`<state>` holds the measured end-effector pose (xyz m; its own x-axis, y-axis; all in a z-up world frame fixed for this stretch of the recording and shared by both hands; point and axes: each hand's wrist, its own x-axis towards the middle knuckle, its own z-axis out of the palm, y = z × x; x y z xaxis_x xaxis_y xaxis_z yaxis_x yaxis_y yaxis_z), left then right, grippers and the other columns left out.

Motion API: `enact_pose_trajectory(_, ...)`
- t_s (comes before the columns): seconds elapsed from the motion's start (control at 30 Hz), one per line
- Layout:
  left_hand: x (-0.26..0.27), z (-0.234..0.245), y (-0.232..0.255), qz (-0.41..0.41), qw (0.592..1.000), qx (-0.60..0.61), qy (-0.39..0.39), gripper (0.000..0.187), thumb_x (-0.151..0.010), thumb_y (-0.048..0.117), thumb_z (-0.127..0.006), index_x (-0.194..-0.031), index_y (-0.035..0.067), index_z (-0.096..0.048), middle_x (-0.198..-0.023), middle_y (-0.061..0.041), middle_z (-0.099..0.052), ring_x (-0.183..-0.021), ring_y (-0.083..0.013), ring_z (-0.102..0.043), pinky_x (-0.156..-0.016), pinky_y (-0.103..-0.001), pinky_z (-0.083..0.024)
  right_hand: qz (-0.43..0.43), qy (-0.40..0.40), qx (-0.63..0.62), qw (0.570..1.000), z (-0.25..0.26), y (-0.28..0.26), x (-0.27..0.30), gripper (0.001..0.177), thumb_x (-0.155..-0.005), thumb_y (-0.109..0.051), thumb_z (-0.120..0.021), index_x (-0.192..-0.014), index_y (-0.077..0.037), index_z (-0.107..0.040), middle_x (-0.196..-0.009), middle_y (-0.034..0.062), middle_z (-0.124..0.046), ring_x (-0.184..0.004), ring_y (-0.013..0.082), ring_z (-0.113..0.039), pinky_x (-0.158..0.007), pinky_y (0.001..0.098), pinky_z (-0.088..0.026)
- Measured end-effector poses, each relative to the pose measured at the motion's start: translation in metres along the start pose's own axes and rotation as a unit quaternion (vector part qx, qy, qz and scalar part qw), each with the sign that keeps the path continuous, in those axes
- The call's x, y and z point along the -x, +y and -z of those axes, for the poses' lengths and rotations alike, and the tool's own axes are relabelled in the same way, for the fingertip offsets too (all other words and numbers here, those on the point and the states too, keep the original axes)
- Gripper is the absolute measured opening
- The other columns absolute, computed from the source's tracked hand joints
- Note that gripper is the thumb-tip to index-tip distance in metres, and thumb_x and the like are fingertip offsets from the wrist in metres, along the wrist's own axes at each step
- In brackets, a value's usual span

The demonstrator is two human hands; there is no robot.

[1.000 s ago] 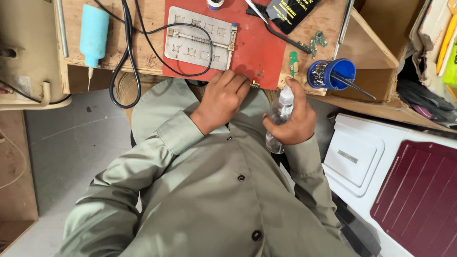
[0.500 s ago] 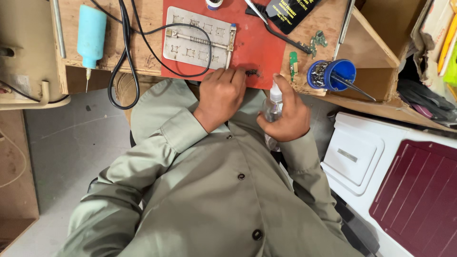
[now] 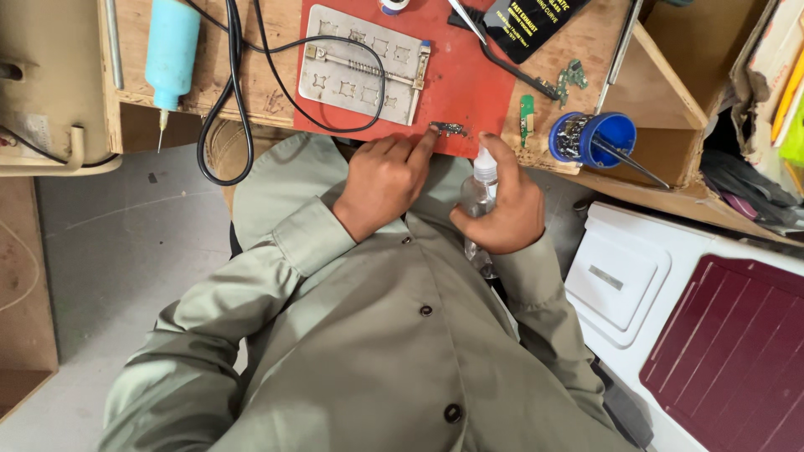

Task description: The person is soldering a small circuit board on a workbench. They use a soldering iron to apply solder to the board's components and a brush to clean the surface. The person also uses a spray bottle to apply liquid to the board and wipes it with a cloth.

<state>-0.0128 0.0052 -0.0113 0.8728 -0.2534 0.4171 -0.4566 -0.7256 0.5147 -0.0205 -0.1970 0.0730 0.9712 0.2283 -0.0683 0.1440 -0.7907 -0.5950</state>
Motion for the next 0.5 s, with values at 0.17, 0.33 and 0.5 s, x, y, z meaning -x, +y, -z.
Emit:
enact_pose_trajectory(0.17,0.0012,-0.0019,0.0001,-0.005,1.0,0.01,-0.001,0.041,-0.088,0.012,-0.069,-0.128,0.001,-0.07,-0.082,-0.008,-0.066,-0.076,-0.0234,-0.066,-0.065,-0.037,-0.053,0.024,0.023,0.04,0.999,-0.0019,-0.0033,-0.0056,0.083,-0.067,-0.016,-0.086,-0.142,-0.01,-0.052,-0.103,0.0177,-0.072,-0.091,0.0376,-0.074,-0.078,0.0441,-0.059)
enact_pose_trajectory(0.33,0.0029,-0.0038,0.0006,-0.009,1.0,-0.003,-0.014,0.043,-0.087,0.013,-0.069,-0.128,0.001,-0.07,-0.078,-0.006,-0.065,-0.074,-0.022,-0.065,-0.064,-0.036,-0.052,0.036,0.023,0.039,0.998,-0.0005,-0.006,-0.0069,0.087,-0.066,-0.016,-0.086,-0.145,-0.009,-0.05,-0.104,0.0194,-0.072,-0.091,0.0402,-0.072,-0.078,0.0454,-0.058)
enact_pose_trajectory(0.5,0.0028,-0.0069,0.0002,-0.013,1.0,-0.01,-0.021,0.044,-0.088,0.013,-0.069,-0.13,0.0,-0.069,-0.078,-0.005,-0.064,-0.074,-0.0208,-0.065,-0.064,-0.035,-0.052,0.028,0.026,0.044,0.998,-0.0025,-0.0065,-0.0086,0.084,-0.067,-0.017,-0.087,-0.142,-0.01,-0.051,-0.106,0.0197,-0.072,-0.093,0.0394,-0.073,-0.079,0.0454,-0.059)
